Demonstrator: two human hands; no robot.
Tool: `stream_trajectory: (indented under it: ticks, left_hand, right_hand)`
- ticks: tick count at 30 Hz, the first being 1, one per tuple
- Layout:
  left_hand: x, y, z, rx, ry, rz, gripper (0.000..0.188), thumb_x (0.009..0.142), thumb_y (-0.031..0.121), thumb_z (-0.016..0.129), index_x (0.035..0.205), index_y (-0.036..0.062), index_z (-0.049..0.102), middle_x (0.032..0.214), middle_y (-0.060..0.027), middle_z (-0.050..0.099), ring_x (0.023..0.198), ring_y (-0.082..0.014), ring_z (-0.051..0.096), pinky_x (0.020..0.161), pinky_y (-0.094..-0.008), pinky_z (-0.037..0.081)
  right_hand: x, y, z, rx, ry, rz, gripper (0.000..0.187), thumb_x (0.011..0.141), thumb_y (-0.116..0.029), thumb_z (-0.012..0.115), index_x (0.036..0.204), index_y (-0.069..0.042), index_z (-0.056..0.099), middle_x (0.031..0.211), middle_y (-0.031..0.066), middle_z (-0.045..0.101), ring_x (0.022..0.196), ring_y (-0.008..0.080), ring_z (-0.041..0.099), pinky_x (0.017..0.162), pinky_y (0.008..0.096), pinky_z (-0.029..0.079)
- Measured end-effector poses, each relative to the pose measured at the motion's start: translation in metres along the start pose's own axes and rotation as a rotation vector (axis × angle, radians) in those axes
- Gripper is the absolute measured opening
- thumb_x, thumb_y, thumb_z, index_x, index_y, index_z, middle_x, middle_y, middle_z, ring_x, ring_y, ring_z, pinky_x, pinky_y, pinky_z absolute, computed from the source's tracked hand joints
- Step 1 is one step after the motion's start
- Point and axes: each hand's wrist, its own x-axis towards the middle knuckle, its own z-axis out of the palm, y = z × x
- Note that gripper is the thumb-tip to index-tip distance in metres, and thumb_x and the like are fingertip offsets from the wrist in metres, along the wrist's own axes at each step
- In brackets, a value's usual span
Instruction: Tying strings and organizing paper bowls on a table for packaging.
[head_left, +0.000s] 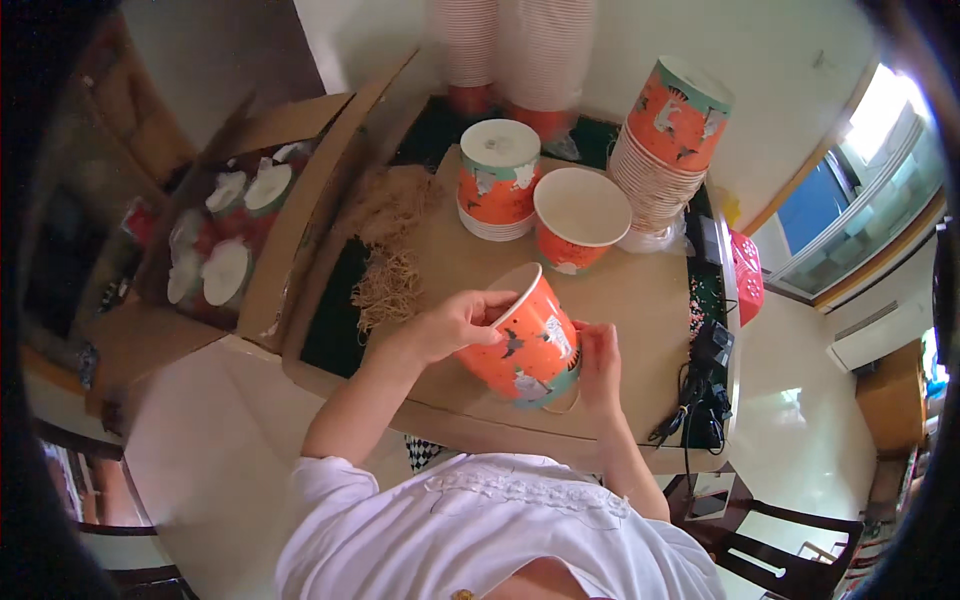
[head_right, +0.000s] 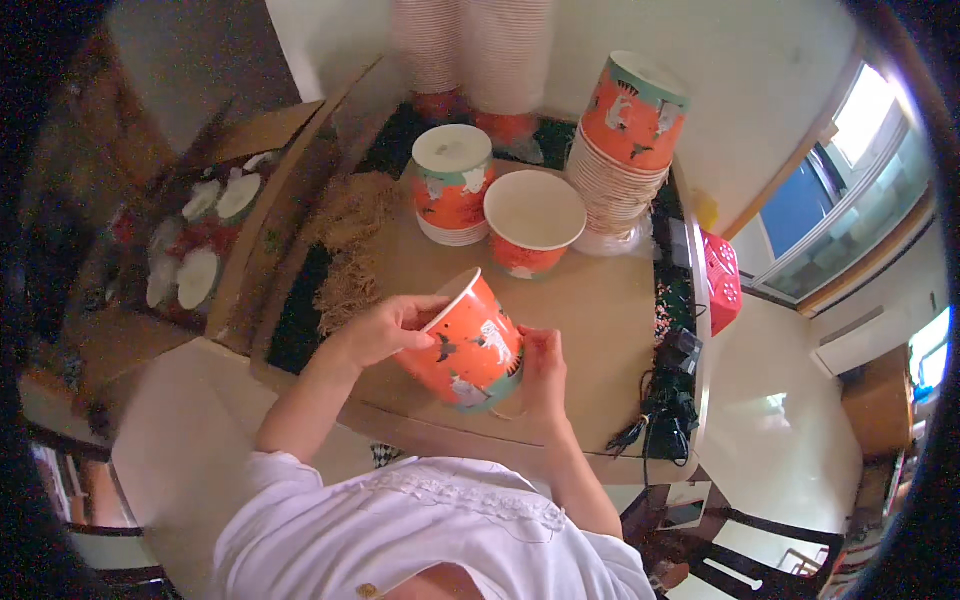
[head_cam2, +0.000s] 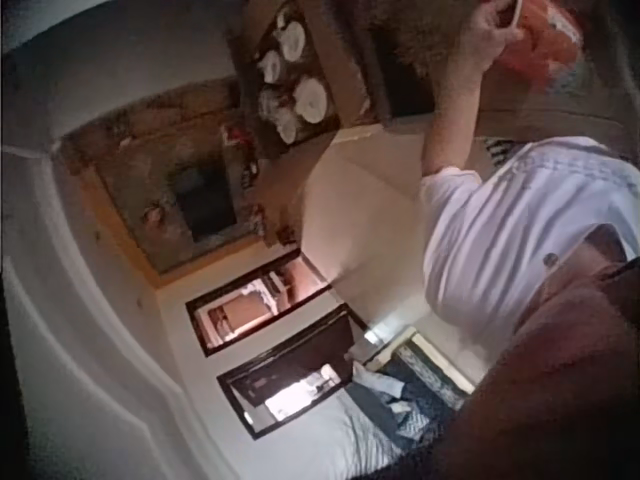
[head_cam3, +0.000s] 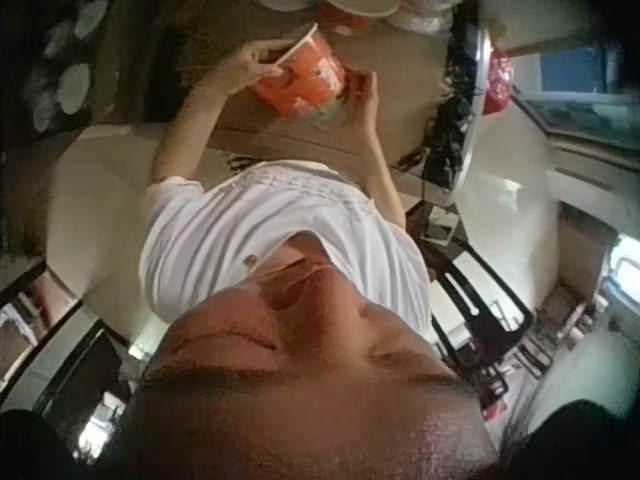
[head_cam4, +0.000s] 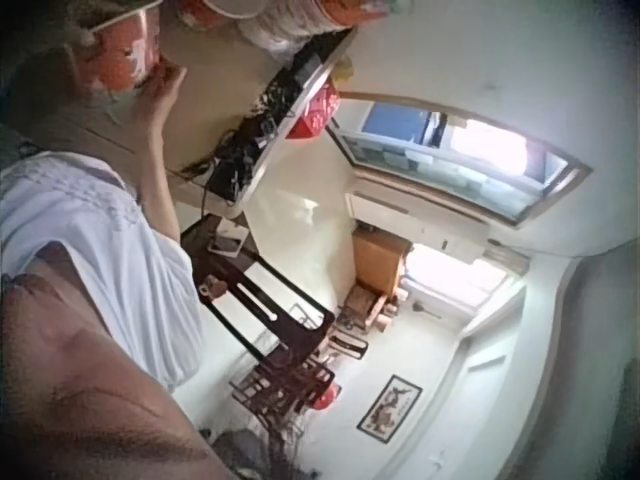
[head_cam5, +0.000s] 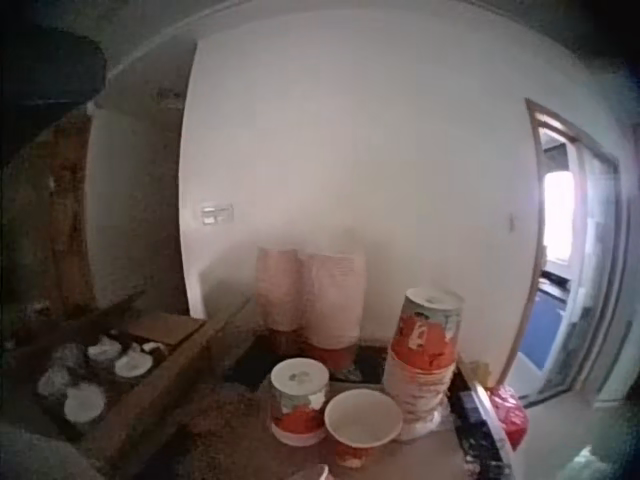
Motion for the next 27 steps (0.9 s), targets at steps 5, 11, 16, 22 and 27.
stream_trajectory:
  ticks: [5,11,16,22,27]
  left_hand:
    - [0.002,-0.011,-0.004,0.077,0.078,-0.026,0.036,0.078,0.0,0.06,0.114,-0.0037,0.055,0.106,-0.0067,0.063,0.098,-0.0129,0.059,0.09,-0.028,0.047]
    - [0.009,-0.031,0.036,0.476,0.31,0.114,0.013,0.081,-0.002,0.061,0.093,-0.001,0.058,0.087,-0.0055,0.065,0.081,-0.0102,0.062,0.073,-0.0262,0.052]
    - [0.009,-0.033,0.057,0.529,0.471,0.198,0.02,0.082,-0.001,0.061,0.102,-0.0022,0.06,0.09,-0.0103,0.068,0.082,-0.0129,0.065,0.073,-0.0286,0.054]
    - [0.011,-0.036,0.059,0.603,0.473,0.201,0.025,0.084,0.0,0.061,0.109,-0.0015,0.061,0.094,-0.0107,0.068,0.084,-0.0135,0.065,0.073,-0.0271,0.054]
    - [0.011,-0.035,0.068,0.535,0.451,0.234,0.024,0.085,0.002,0.06,0.108,-0.0016,0.061,0.093,-0.0135,0.069,0.084,-0.0173,0.067,0.074,-0.0298,0.055]
  right_hand:
    - [0.004,-0.001,-0.003,-0.058,0.06,-0.015,0.007,0.096,-0.006,0.047,0.099,-0.001,0.05,0.104,0.0131,0.063,0.094,0.0182,0.059,0.084,0.0303,0.047]
    - [-0.008,-0.07,0.022,-0.123,0.142,-0.278,0.007,0.084,-0.003,0.061,0.09,-0.002,0.057,0.1,0.0128,0.063,0.092,0.0209,0.061,0.081,0.0313,0.047]
    - [-0.007,-0.077,0.023,-0.213,0.115,-0.356,0.01,0.079,0.002,0.064,0.088,-0.001,0.059,0.096,0.0132,0.064,0.09,0.0241,0.063,0.08,0.0327,0.048]
    - [-0.008,-0.079,0.02,-0.283,0.123,-0.366,0.011,0.078,0.001,0.066,0.086,0.0,0.058,0.097,0.0137,0.065,0.089,0.0261,0.064,0.076,0.0334,0.05]
    - [-0.008,-0.076,0.018,-0.309,0.114,-0.352,0.011,0.078,0.001,0.066,0.086,-0.001,0.058,0.097,0.0141,0.064,0.089,0.0266,0.064,0.076,0.0337,0.051]
